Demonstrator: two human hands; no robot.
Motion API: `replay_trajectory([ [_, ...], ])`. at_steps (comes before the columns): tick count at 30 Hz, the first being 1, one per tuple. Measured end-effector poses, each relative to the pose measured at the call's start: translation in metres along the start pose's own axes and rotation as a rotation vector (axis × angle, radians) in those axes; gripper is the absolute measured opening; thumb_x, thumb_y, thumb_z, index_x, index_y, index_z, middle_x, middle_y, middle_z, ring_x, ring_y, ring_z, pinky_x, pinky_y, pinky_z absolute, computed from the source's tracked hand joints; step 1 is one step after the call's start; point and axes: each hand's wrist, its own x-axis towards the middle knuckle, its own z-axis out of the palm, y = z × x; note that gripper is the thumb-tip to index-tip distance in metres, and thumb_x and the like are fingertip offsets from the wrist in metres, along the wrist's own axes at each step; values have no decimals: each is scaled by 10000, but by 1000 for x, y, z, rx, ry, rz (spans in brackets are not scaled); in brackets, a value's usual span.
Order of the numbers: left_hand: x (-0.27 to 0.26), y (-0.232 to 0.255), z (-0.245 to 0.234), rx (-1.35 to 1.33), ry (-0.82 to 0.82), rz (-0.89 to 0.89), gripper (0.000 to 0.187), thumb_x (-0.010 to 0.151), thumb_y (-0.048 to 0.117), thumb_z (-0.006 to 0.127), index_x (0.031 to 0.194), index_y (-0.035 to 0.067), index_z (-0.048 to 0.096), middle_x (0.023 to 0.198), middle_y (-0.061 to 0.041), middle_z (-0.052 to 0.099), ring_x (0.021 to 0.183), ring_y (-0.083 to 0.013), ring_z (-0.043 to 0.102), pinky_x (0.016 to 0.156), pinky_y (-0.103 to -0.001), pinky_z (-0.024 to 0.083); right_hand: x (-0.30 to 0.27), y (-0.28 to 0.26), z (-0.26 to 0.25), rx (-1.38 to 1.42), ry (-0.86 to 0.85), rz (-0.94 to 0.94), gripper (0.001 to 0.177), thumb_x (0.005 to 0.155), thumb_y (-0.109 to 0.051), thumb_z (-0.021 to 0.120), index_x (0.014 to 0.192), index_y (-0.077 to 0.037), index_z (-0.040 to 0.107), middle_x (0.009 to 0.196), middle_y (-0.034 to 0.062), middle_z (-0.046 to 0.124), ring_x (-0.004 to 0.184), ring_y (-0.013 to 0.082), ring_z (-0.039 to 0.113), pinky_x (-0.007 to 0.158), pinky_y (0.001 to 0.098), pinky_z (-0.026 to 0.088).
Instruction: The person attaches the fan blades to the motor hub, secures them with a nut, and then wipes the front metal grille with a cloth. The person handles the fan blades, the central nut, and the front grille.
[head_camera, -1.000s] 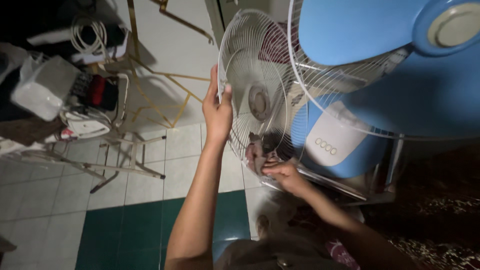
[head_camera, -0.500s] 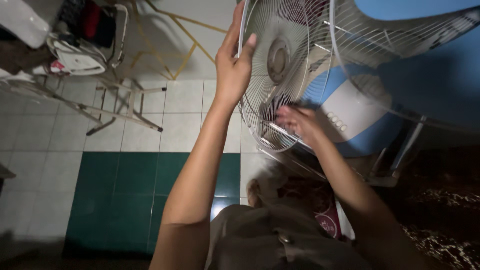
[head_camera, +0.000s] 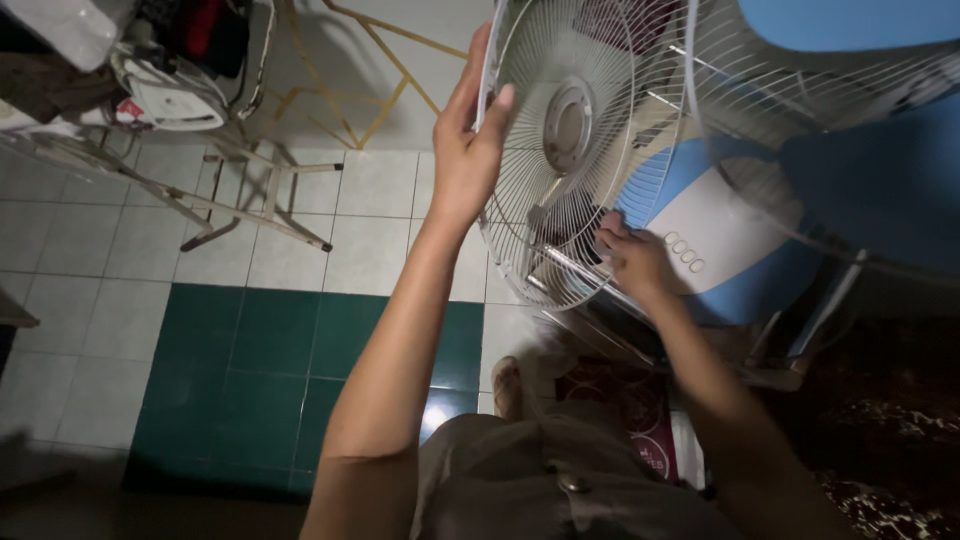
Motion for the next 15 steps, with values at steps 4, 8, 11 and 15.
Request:
replay_trajectory([
  [4, 2, 8, 1, -23, -6, -30, 576, 1095, 140, 606, 1619, 46, 387, 1708, -139, 386, 1615, -266, 354, 1339, -380, 282, 67, 27, -26, 304, 133, -57, 427, 906, -106, 780, 1314, -27, 678, 1307, 180, 713, 1197, 266, 707, 1008, 349, 555],
  [8, -1, 19, 0, -37, -34, -74, 592, 1083, 167, 602, 1614, 43, 374, 1706, -152, 367, 1599, -281, 359, 1311, -390, 308, 129, 17, -62, 208, 429, -37, 530, 934, 16, 655, 1451, -40, 552, 1273, 182, 692, 1131, 222, 679, 939, 339, 535],
  [11, -2, 27, -1, -24, -53, -128, 610, 1063, 186, 589, 1610, 51, 358, 1696, -154, 354, 1576, -287, 365, 1278, -395, 342, 153, 6, -52, 166, 391, 60, 425, 1005, -27, 585, 1428, -70, 583, 1274, 158, 700, 1143, 248, 687, 955, 337, 537],
  [15, -1, 31, 4, -32, -53, -113, 595, 1076, 188, 594, 1606, 39, 368, 1690, -163, 369, 1586, -300, 351, 1291, -411, 329, 115, 0, -25, 61, 313, 39, 327, 1099, -83, 492, 1396, -110, 624, 1276, 126, 709, 1159, 282, 698, 975, 335, 541],
])
